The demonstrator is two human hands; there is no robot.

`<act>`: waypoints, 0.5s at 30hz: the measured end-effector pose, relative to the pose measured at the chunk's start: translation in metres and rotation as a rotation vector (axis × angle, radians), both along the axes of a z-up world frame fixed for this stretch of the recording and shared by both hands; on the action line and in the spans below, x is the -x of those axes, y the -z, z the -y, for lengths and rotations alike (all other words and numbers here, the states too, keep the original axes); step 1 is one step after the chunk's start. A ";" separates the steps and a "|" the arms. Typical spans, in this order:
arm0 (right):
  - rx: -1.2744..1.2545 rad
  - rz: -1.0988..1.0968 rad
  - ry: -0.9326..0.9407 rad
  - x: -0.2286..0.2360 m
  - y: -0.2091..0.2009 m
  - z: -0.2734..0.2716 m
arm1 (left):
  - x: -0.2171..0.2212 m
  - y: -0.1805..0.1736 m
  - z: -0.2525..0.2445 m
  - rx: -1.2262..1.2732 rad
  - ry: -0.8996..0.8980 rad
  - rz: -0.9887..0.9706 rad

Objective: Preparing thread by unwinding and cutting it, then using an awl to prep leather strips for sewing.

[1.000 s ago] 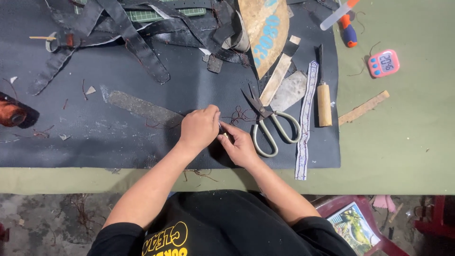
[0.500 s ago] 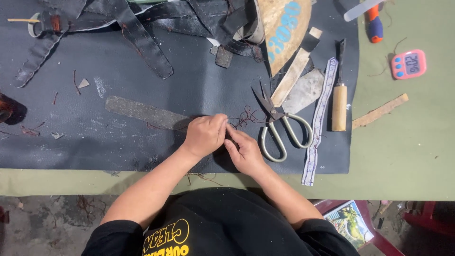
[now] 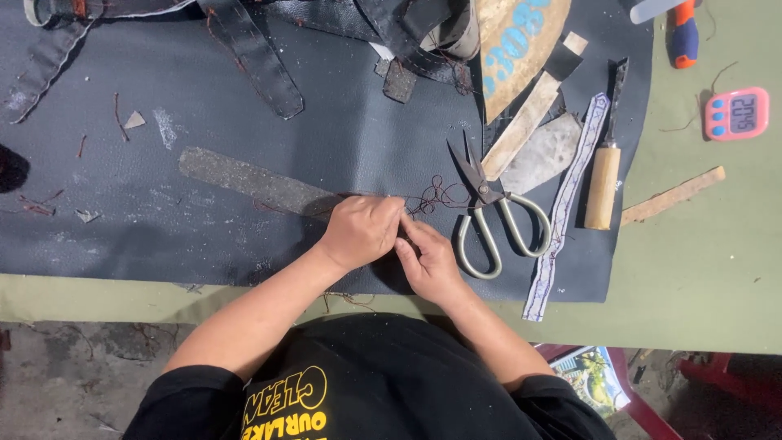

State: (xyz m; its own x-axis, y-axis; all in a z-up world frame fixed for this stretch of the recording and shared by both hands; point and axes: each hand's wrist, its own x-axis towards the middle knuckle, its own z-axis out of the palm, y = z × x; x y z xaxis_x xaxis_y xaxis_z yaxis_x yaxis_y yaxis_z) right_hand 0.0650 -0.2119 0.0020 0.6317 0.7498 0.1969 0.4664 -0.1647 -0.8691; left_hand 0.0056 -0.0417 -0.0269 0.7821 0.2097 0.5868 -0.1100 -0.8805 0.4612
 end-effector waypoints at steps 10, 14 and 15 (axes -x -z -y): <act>-0.141 -0.134 0.016 -0.007 0.007 0.000 | 0.004 -0.038 -0.010 0.058 -0.042 0.103; -0.289 -0.290 -0.012 -0.005 0.017 0.003 | 0.011 -0.063 -0.025 0.213 0.070 -0.195; -0.309 -0.313 -0.024 -0.006 0.016 0.002 | 0.013 -0.075 -0.028 0.298 0.153 -0.343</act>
